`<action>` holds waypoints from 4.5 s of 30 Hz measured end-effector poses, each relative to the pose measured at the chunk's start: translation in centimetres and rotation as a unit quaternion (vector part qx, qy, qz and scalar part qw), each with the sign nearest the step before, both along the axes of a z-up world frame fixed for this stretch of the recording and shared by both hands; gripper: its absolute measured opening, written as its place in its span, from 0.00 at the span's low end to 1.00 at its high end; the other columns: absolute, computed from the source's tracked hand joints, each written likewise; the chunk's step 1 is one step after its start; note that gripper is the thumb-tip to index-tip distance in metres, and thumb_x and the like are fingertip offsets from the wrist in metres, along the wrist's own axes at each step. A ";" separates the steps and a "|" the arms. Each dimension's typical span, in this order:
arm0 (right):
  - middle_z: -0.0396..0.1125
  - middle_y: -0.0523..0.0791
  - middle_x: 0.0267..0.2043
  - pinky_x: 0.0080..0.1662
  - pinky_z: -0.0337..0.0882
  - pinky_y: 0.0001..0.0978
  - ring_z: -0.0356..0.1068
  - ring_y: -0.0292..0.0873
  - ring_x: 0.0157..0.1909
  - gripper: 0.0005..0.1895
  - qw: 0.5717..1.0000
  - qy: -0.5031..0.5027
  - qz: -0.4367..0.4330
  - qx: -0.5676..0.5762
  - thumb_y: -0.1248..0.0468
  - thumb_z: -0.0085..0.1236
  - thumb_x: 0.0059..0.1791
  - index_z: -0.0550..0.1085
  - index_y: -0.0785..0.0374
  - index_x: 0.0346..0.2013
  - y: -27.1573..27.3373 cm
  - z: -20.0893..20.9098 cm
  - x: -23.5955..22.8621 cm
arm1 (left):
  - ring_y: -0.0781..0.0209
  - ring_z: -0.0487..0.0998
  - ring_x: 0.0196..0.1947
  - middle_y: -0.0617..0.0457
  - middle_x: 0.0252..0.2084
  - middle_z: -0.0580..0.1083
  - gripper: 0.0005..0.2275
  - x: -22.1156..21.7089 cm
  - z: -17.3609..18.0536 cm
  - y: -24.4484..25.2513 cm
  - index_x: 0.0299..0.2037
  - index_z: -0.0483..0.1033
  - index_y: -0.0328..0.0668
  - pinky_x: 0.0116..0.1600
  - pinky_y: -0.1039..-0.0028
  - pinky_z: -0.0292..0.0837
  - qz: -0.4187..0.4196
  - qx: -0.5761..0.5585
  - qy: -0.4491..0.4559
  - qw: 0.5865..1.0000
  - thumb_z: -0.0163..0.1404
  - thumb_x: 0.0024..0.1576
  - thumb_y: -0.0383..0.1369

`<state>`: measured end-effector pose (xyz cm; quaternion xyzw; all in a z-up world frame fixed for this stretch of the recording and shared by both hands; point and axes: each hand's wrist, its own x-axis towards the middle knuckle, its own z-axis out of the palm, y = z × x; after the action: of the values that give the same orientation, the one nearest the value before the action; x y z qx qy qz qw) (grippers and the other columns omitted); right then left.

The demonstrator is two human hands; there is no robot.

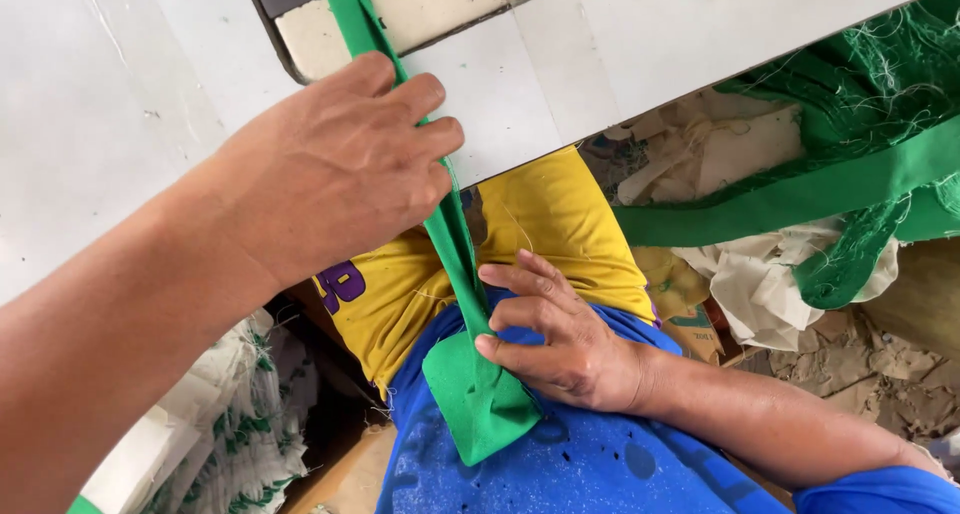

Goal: A person is folding and sewing green fabric straps using an industrial sewing machine.

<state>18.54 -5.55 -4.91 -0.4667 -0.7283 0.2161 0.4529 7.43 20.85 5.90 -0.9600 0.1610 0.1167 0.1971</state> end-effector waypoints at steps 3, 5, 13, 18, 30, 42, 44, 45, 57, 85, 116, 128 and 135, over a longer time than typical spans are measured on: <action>0.62 0.49 0.49 0.71 0.51 0.67 0.59 0.66 0.70 0.11 1.000 0.009 0.027 -0.006 0.74 0.47 0.56 0.70 0.60 0.52 0.3 0.4 0.3 | 0.55 0.72 0.47 0.67 0.36 0.71 0.05 0.7 -0.1 0.3 0.30 0.79 0.64 0.46 0.65 0.66 0.010 -0.028 0.053 0.998 0.56 0.58 0.38; 0.62 0.51 0.51 0.71 0.49 0.69 0.55 0.66 0.73 0.12 0.998 -0.013 0.055 -0.020 0.75 0.44 0.55 0.69 0.62 0.53 0.4 0.8 0.7 | 0.57 0.72 0.44 0.65 0.35 0.71 0.08 0.8 0.0 0.6 0.27 0.78 0.60 0.44 0.66 0.67 -0.022 -0.077 0.003 0.997 0.56 0.60 0.34; 0.63 0.55 0.47 0.67 0.61 0.66 0.63 0.65 0.68 0.07 0.990 -0.124 0.063 -0.009 0.72 0.41 0.58 0.69 0.70 0.41 1.8 3.4 1.9 | 0.55 0.69 0.27 0.60 0.20 0.67 0.15 -1.0 -1.9 1.3 0.21 0.69 0.51 0.40 0.67 0.72 -0.028 -0.161 -0.023 0.986 0.56 0.54 0.19; 0.62 0.54 0.48 0.69 0.64 0.57 0.66 0.61 0.67 0.10 0.972 -0.228 0.059 -0.025 0.71 0.41 0.59 0.66 0.65 0.34 2.7 3.8 2.1 | 0.55 0.72 0.30 0.60 0.24 0.70 0.11 -0.4 -2.0 1.1 0.25 0.75 0.51 0.42 0.66 0.74 0.009 -0.161 0.058 0.985 0.55 0.57 0.22; 0.63 0.54 0.45 0.58 0.73 0.62 0.70 0.66 0.59 0.09 1.000 -0.006 0.025 -0.012 0.71 0.42 0.58 0.69 0.72 0.50 0.5 1.1 0.9 | 0.52 0.75 0.40 0.59 0.34 0.73 0.06 2.8 -1.3 0.8 0.36 0.77 0.58 0.43 0.62 0.74 0.068 -0.115 0.204 0.970 0.52 0.57 0.29; 0.72 0.58 0.54 0.66 0.64 0.58 0.66 0.61 0.66 0.11 0.993 -0.064 0.093 0.045 0.70 0.42 0.59 0.72 0.76 0.45 1.4 1.1 1.8 | 0.58 0.73 0.37 0.65 0.30 0.71 0.11 1.5 -1.9 1.5 0.27 0.76 0.61 0.46 0.66 0.68 0.071 -0.126 0.115 0.983 0.52 0.61 0.30; 0.70 0.51 0.50 0.61 0.68 0.56 0.70 0.61 0.65 0.12 0.997 0.049 0.048 -0.040 0.64 0.41 0.59 0.71 0.70 0.43 2.1 -0.8 1.7 | 0.55 0.72 0.33 0.60 0.26 0.70 0.10 1.0 -1.6 2.4 0.26 0.76 0.51 0.49 0.63 0.67 0.070 -0.250 -0.032 0.965 0.54 0.61 0.27; 0.70 0.51 0.50 0.61 0.68 0.56 0.70 0.61 0.65 0.12 0.997 0.048 0.049 -0.029 0.64 0.41 0.59 0.71 0.70 0.43 2.1 -0.6 1.7 | 0.55 0.72 0.33 0.60 0.26 0.70 0.10 0.5 -1.4 3.5 0.26 0.76 0.51 0.49 0.63 0.67 0.071 -0.240 -0.033 0.968 0.54 0.61 0.27; 0.68 0.48 0.46 0.62 0.65 0.55 0.70 0.54 0.66 0.09 0.999 -0.015 0.027 -0.044 0.64 0.42 0.59 0.71 0.65 0.43 1.4 1.8 0.6 | 0.63 0.73 0.40 0.68 0.34 0.73 0.09 -0.3 -3.0 8.6 0.33 0.76 0.56 0.44 0.74 0.71 0.031 -0.017 -0.163 0.986 0.58 0.65 0.29; 0.61 0.51 0.51 0.70 0.46 0.74 0.52 0.64 0.75 0.07 0.981 -0.158 0.107 -0.023 0.69 0.43 0.57 0.64 0.59 0.34 2.8 3.5 2.0 | 0.58 0.70 0.34 0.58 0.24 0.68 0.13 -1.3 -0.8 1.1 0.24 0.72 0.46 0.47 0.69 0.70 -0.074 -0.144 -0.100 0.982 0.55 0.61 0.21; 0.60 0.54 0.49 0.67 0.61 0.65 0.65 0.70 0.67 0.07 0.968 -0.245 0.059 -0.008 0.66 0.48 0.56 0.64 0.58 0.33 2.9 4.2 1.7 | 0.57 0.74 0.32 0.54 0.26 0.71 0.09 -1.5 -1.1 0.5 0.30 0.74 0.40 0.61 0.67 0.78 -0.055 -0.201 -0.131 0.969 0.54 0.63 0.19; 0.60 0.54 0.48 0.70 0.60 0.62 0.66 0.72 0.65 0.08 0.964 -0.262 0.036 0.007 0.69 0.44 0.58 0.65 0.61 0.34 2.5 4.3 0.8 | 0.57 0.69 0.35 0.60 0.29 0.69 0.10 0.8 -1.0 0.8 0.26 0.75 0.50 0.43 0.66 0.71 -0.007 -0.155 0.114 0.981 0.54 0.60 0.24; 0.59 0.54 0.48 0.71 0.60 0.61 0.65 0.73 0.66 0.09 0.976 -0.217 0.031 0.000 0.70 0.43 0.59 0.65 0.62 0.34 2.3 4.2 0.7 | 0.61 0.70 0.30 0.65 0.24 0.68 0.13 1.4 -2.5 0.4 0.24 0.75 0.59 0.36 0.72 0.70 -0.015 -0.080 0.086 0.993 0.57 0.57 0.23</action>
<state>19.28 -3.26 -0.69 -0.4796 -0.8233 0.1237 0.2770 8.78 21.21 3.44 -0.9566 0.2008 0.1824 0.1068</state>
